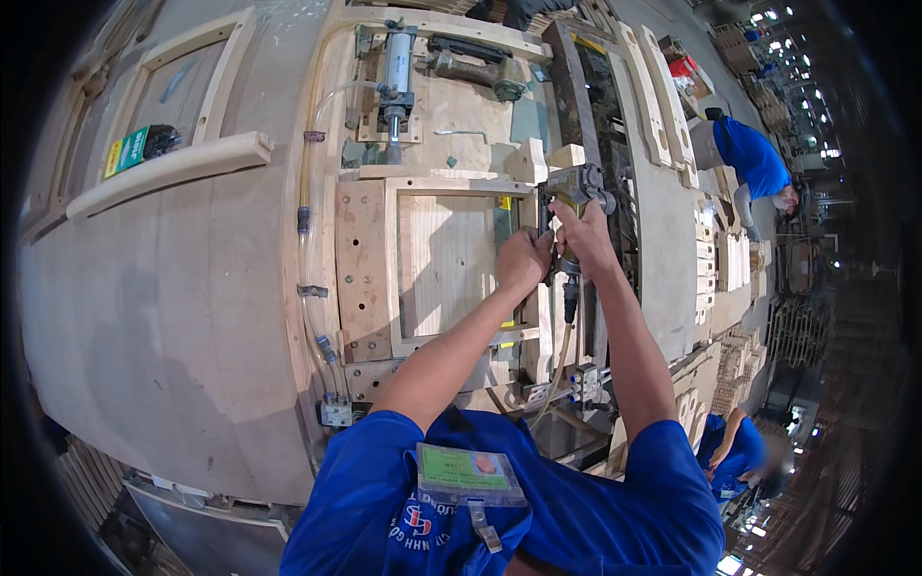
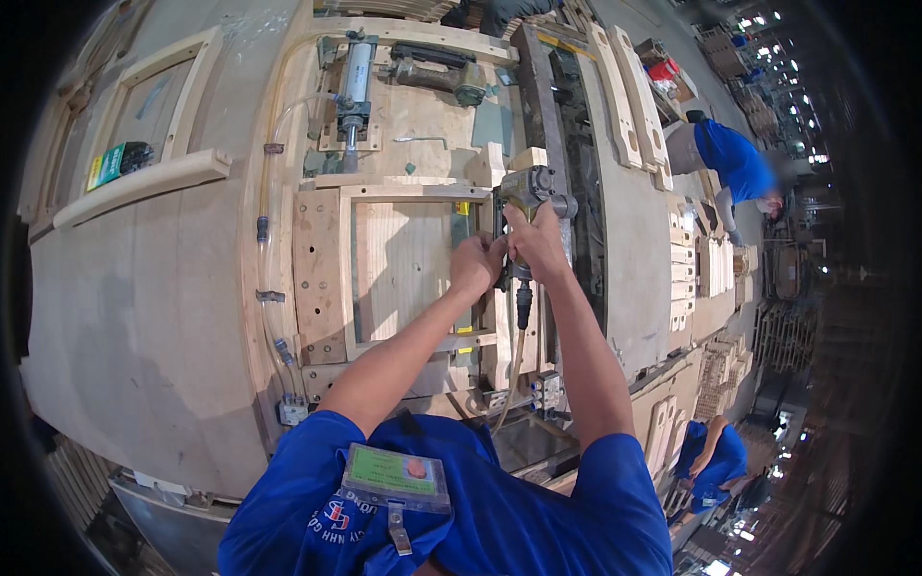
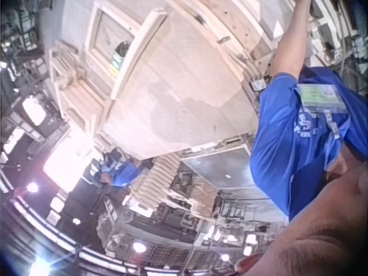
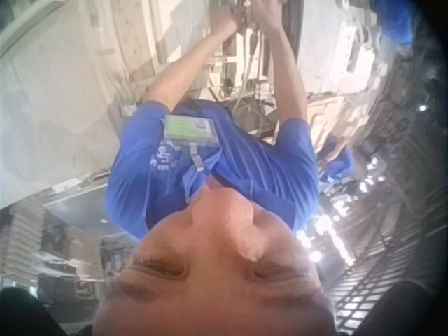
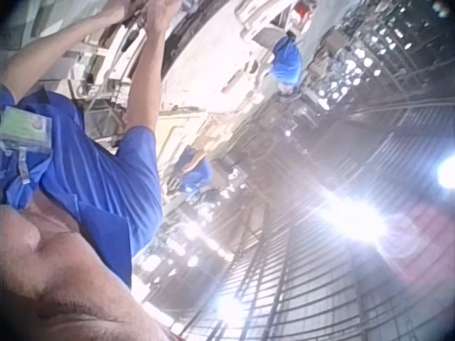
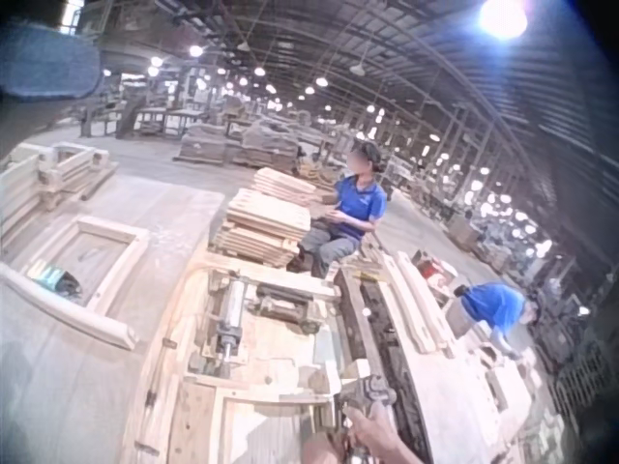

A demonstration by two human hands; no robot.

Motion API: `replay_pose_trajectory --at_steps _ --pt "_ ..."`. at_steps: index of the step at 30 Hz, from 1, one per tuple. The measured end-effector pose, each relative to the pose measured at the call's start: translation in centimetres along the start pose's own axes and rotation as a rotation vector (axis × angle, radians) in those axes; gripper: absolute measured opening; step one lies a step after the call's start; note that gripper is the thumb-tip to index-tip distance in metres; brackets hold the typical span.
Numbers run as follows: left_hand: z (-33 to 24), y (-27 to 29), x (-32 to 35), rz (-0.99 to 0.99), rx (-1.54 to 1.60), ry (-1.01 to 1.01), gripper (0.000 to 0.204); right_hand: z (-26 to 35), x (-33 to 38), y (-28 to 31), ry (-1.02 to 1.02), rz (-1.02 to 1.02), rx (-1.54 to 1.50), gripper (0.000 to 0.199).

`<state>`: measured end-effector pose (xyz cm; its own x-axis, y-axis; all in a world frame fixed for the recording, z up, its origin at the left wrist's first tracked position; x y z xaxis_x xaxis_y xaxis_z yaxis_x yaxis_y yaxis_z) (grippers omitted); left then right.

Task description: The person assembles wooden frames by placing pieces into a jig, tapping them with a hammer, and securing them with a nail gun. The person repeats this process for multiple frames, moving completed units aside.

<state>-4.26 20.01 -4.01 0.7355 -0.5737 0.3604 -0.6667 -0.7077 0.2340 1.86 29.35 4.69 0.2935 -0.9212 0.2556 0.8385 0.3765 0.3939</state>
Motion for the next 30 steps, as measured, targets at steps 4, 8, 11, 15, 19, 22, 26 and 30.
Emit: replay_pose_trajectory --at_steps 4,8,11,15,19,22,26,30 --pt "0.6 -0.1 -0.2 0.037 0.034 0.005 0.039 -0.3 -0.3 -0.5 -0.042 -0.056 0.13 0.034" --pt "0.5 -0.2 -0.5 0.043 0.024 0.02 0.04 0.6 -0.1 -1.1 0.007 -0.031 0.238 0.033" --pt "0.3 -0.2 -0.4 0.014 0.02 0.009 0.042 1.5 0.1 -1.4 0.073 0.033 0.284 0.03" --pt "0.0 2.6 -0.3 -0.079 0.179 0.095 0.04 2.8 -0.5 -3.1 0.079 0.213 0.297 0.026" --pt "-0.4 6.3 -0.1 -0.342 0.419 0.162 0.026 4.3 -1.5 -7.9 0.637 0.497 0.442 0.039" --pt "0.3 8.7 -1.9 -0.463 0.472 0.165 0.021 6.6 -1.4 -12.8 0.726 0.593 0.634 0.042" --pt "0.8 10.0 -4.0 -0.572 0.504 0.186 0.027 10.6 0.1 -16.9 0.74 0.704 0.745 0.036" --pt "0.9 9.8 -4.4 -0.573 0.535 0.155 0.027 9.6 -1.2 -17.7 0.778 0.708 0.801 0.033"
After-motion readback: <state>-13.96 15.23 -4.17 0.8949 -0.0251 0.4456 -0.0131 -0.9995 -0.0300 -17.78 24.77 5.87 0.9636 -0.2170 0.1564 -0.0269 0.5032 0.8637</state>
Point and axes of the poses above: each hand's wrist, its own x-axis away from the middle knuckle, its own y-axis out of the back of the hand, z = x × y, the point moved 2 cm from there along -x, towards the middle knuckle, and after that the axes turned 13 degrees about -z, right-handed, at the moved point
